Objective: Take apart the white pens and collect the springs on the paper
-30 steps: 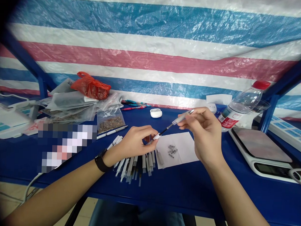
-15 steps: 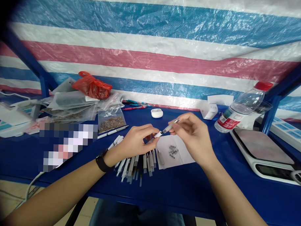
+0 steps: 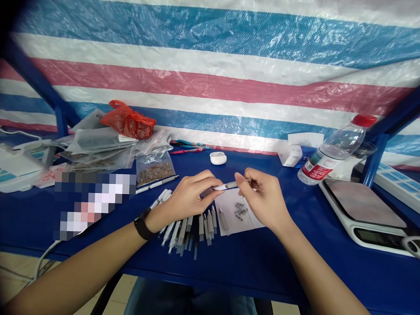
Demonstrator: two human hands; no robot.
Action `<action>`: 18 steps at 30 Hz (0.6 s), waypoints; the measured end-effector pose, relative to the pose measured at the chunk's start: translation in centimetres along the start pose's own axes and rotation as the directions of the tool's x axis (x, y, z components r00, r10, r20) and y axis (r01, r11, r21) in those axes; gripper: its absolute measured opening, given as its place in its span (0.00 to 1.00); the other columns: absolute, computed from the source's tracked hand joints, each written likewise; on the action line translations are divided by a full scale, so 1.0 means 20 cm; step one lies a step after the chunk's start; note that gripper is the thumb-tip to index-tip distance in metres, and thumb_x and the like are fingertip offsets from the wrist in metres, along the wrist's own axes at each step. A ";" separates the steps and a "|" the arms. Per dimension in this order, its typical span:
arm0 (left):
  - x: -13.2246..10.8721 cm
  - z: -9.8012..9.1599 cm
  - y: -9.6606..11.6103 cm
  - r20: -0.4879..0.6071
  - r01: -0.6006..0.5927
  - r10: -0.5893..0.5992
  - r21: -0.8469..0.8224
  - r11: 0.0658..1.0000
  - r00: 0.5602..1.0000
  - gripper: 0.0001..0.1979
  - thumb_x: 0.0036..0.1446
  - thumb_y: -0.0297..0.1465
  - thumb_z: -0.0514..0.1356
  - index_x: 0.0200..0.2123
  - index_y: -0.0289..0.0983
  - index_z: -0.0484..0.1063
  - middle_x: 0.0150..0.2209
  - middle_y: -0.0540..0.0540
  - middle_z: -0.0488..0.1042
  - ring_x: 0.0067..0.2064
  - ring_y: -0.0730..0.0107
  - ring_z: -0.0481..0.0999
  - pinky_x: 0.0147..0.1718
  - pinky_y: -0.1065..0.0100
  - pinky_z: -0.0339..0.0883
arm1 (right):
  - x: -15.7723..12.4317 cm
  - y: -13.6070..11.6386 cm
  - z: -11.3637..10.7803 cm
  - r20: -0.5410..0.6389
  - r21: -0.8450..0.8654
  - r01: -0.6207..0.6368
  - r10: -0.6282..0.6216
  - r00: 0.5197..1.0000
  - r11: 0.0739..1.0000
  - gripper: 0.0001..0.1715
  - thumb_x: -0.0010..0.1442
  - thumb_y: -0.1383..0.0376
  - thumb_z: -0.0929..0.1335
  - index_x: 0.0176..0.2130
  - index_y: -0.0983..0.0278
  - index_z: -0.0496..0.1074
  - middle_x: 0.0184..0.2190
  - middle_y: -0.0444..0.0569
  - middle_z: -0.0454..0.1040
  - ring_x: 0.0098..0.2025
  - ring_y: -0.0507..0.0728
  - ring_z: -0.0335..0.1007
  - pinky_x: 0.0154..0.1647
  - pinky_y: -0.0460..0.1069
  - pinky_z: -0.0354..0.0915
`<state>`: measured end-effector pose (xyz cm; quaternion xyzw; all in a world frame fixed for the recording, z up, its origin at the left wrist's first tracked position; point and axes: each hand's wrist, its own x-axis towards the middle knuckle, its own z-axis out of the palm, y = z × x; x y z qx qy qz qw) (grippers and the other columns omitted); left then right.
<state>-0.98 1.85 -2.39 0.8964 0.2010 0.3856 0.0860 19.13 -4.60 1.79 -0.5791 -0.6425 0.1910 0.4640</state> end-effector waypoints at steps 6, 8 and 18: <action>0.01 -0.01 -0.01 -0.067 0.058 -0.061 -0.046 0.997 0.996 0.06 0.69 0.30 0.57 0.40 0.37 0.73 0.39 0.47 0.76 0.31 0.75 0.77 0.31 0.73 0.69 | 0.03 0.01 0.00 0.012 0.085 -0.103 0.102 0.995 0.991 0.35 0.59 0.35 0.68 0.22 0.61 0.68 0.18 0.43 0.66 0.22 0.53 0.61 0.26 0.49 0.58; 0.01 0.00 -0.02 -0.113 0.068 -0.073 -0.045 0.997 0.991 0.06 0.69 0.30 0.58 0.39 0.37 0.73 0.38 0.48 0.76 0.30 0.76 0.76 0.29 0.73 0.68 | 0.04 0.01 0.00 0.024 0.184 -0.070 0.067 0.997 0.980 0.30 0.56 0.36 0.72 0.31 0.60 0.72 0.23 0.43 0.71 0.26 0.54 0.67 0.29 0.49 0.62; 0.01 0.00 -0.02 -0.088 0.047 -0.048 -0.010 0.999 0.995 0.08 0.71 0.32 0.56 0.40 0.37 0.75 0.39 0.47 0.76 0.32 0.76 0.77 0.32 0.74 0.73 | 0.02 0.02 0.01 -0.027 0.071 -0.121 0.123 0.992 0.990 0.37 0.58 0.33 0.67 0.22 0.61 0.69 0.18 0.44 0.66 0.23 0.53 0.63 0.27 0.50 0.59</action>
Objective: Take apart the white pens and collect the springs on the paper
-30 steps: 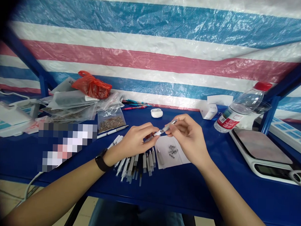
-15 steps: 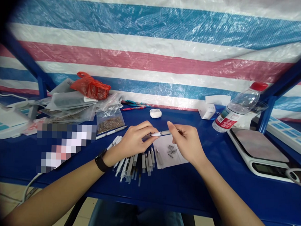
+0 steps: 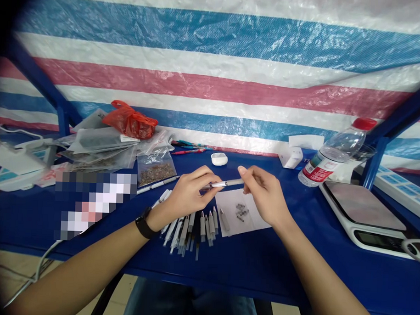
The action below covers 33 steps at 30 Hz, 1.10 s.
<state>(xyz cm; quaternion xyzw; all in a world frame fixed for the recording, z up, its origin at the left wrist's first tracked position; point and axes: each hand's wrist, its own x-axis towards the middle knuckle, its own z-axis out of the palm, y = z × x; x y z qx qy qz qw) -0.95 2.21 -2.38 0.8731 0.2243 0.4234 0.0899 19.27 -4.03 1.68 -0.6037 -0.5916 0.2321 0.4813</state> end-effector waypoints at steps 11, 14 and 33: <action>0.00 -0.02 -0.03 -0.013 -0.049 0.051 0.126 0.991 0.999 0.10 0.71 0.32 0.56 0.41 0.36 0.76 0.40 0.46 0.78 0.29 0.77 0.76 0.28 0.74 0.69 | 0.00 0.01 0.02 -0.006 -0.093 -0.026 0.025 1.000 0.995 0.41 0.61 0.32 0.64 0.17 0.61 0.61 0.17 0.45 0.64 0.22 0.52 0.60 0.27 0.50 0.58; 0.01 -0.02 -0.03 -0.029 -0.033 0.037 0.138 0.990 0.999 0.11 0.71 0.33 0.56 0.41 0.37 0.77 0.39 0.46 0.78 0.29 0.77 0.76 0.27 0.74 0.68 | 0.00 0.01 0.02 0.030 -0.003 -0.011 0.011 0.999 1.000 0.37 0.59 0.32 0.66 0.23 0.61 0.68 0.21 0.45 0.68 0.25 0.54 0.64 0.29 0.50 0.61; 0.01 -0.03 -0.04 -0.011 -0.113 0.122 0.298 0.948 0.992 0.15 0.74 0.35 0.52 0.41 0.37 0.76 0.34 0.49 0.73 0.26 0.76 0.71 0.23 0.72 0.61 | -0.02 0.00 0.04 0.074 -0.060 0.088 -0.083 0.994 0.994 0.34 0.61 0.33 0.65 0.28 0.59 0.64 0.19 0.42 0.65 0.23 0.53 0.59 0.25 0.48 0.58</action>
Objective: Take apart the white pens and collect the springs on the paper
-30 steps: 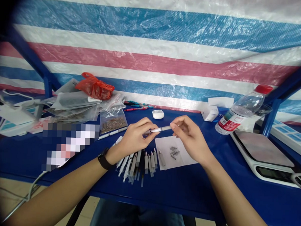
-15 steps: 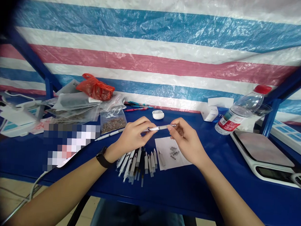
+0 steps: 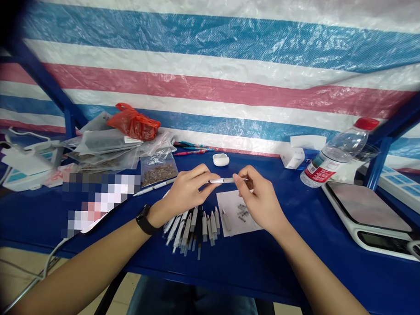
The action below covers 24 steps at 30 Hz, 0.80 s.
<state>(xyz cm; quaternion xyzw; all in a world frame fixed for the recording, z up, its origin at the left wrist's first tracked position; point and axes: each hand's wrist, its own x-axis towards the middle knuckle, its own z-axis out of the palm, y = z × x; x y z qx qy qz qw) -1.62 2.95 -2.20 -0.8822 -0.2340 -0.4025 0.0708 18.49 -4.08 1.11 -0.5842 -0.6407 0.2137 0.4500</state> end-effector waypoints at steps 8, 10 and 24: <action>0.02 -0.05 0.04 -0.005 -0.193 0.201 0.250 0.949 0.980 0.14 0.71 0.22 0.48 0.39 0.34 0.73 0.29 0.49 0.68 0.27 0.73 0.68 0.25 0.69 0.61 | 0.01 -0.01 0.03 0.049 0.164 -0.211 0.206 0.977 0.964 0.43 0.55 0.31 0.66 0.14 0.59 0.54 0.12 0.43 0.58 0.18 0.52 0.54 0.24 0.50 0.58; 0.03 -0.07 0.05 -0.039 -0.236 0.261 0.310 0.921 0.965 0.15 0.71 0.20 0.48 0.38 0.35 0.72 0.28 0.50 0.67 0.27 0.74 0.67 0.24 0.70 0.61 | 0.01 -0.02 0.04 0.069 0.244 -0.277 0.268 0.961 0.929 0.43 0.52 0.30 0.69 0.14 0.59 0.52 0.12 0.41 0.54 0.17 0.50 0.52 0.23 0.50 0.57; -0.16 -0.34 -0.06 0.188 0.057 -0.186 0.538 0.841 0.965 0.06 0.64 0.25 0.62 0.34 0.37 0.76 0.32 0.45 0.76 0.35 0.62 0.76 0.28 0.65 0.64 | 0.06 -0.01 -0.04 0.123 0.481 -0.443 0.443 0.888 0.756 0.33 0.42 0.35 0.75 0.25 0.60 0.71 0.16 0.40 0.59 0.21 0.53 0.59 0.27 0.51 0.63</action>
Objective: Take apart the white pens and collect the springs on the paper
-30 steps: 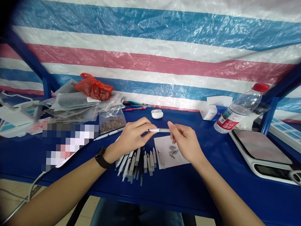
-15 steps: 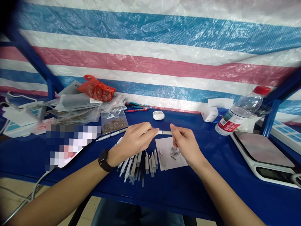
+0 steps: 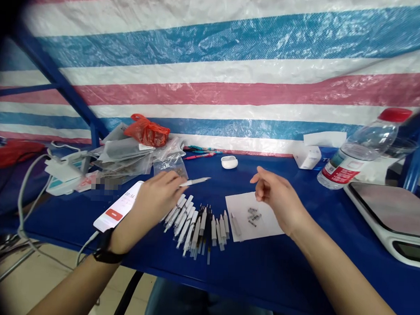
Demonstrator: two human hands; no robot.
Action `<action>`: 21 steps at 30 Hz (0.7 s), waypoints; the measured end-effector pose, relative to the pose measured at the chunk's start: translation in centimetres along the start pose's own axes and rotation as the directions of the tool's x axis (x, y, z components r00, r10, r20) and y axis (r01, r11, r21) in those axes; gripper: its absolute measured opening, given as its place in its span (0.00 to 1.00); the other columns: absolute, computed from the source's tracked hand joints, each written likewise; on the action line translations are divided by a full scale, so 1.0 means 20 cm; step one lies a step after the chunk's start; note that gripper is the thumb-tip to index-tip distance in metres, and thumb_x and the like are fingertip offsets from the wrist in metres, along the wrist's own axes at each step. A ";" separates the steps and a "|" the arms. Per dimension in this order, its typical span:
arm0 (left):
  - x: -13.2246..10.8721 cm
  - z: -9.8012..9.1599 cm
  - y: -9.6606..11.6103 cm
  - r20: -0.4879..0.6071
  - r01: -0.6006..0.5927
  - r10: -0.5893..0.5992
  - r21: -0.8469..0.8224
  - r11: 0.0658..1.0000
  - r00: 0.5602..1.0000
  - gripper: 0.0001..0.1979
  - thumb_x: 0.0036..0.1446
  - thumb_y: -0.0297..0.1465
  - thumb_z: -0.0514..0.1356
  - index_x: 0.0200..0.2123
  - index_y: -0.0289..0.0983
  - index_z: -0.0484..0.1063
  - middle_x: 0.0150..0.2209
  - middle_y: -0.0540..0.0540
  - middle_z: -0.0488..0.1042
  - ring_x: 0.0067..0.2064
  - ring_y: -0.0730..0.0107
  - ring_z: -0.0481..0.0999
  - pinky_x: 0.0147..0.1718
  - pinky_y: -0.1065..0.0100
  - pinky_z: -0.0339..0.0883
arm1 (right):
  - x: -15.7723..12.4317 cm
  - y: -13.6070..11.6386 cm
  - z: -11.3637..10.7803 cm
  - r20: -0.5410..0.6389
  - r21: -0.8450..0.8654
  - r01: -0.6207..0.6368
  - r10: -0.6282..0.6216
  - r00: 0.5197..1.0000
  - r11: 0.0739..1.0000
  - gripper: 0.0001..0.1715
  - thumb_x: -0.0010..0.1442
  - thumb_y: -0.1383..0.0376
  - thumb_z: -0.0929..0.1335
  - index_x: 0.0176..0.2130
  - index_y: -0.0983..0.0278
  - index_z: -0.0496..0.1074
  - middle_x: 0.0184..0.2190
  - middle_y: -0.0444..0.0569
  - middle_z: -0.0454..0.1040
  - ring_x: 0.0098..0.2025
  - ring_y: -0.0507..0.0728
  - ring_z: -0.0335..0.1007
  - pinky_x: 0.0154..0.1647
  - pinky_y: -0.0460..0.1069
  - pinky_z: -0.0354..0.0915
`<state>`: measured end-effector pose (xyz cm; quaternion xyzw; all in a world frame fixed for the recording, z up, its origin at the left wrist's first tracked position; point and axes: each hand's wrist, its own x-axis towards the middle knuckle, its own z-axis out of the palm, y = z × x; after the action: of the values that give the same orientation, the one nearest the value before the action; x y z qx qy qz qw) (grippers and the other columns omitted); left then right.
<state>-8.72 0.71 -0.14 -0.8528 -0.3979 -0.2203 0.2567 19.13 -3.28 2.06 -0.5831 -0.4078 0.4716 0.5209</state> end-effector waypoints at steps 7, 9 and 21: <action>-0.12 -0.02 -0.13 0.247 0.186 -0.183 0.012 0.983 0.952 0.06 0.62 0.26 0.61 0.37 0.39 0.80 0.34 0.43 0.80 0.38 0.56 0.80 0.31 0.64 0.66 | -0.01 0.00 -0.02 0.025 -0.078 0.101 -0.099 0.995 0.992 0.33 0.40 0.35 0.77 0.22 0.61 0.72 0.16 0.42 0.61 0.22 0.52 0.59 0.29 0.51 0.64; -0.13 -0.04 -0.10 0.256 0.260 -0.249 -0.010 0.966 0.934 0.08 0.62 0.26 0.59 0.33 0.39 0.78 0.34 0.43 0.80 0.37 0.58 0.80 0.30 0.65 0.65 | 0.00 0.00 -0.03 0.024 -0.101 0.123 -0.121 0.992 0.987 0.32 0.42 0.36 0.76 0.22 0.60 0.72 0.16 0.43 0.62 0.23 0.53 0.60 0.29 0.51 0.63; -0.01 -0.12 -0.06 0.632 0.461 -0.350 -0.013 0.887 0.692 0.04 0.54 0.28 0.63 0.28 0.40 0.77 0.31 0.48 0.82 0.35 0.58 0.82 0.26 0.68 0.59 | 0.02 0.01 -0.18 0.266 -0.624 0.279 -0.137 0.954 0.730 0.24 0.56 0.42 0.71 0.30 0.60 0.79 0.26 0.48 0.76 0.28 0.58 0.69 0.28 0.51 0.60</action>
<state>-10.24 -0.25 1.84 -0.7861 -0.6177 -0.0160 -0.0154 22.78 -3.66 1.76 -0.6275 -0.6605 0.2937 0.2893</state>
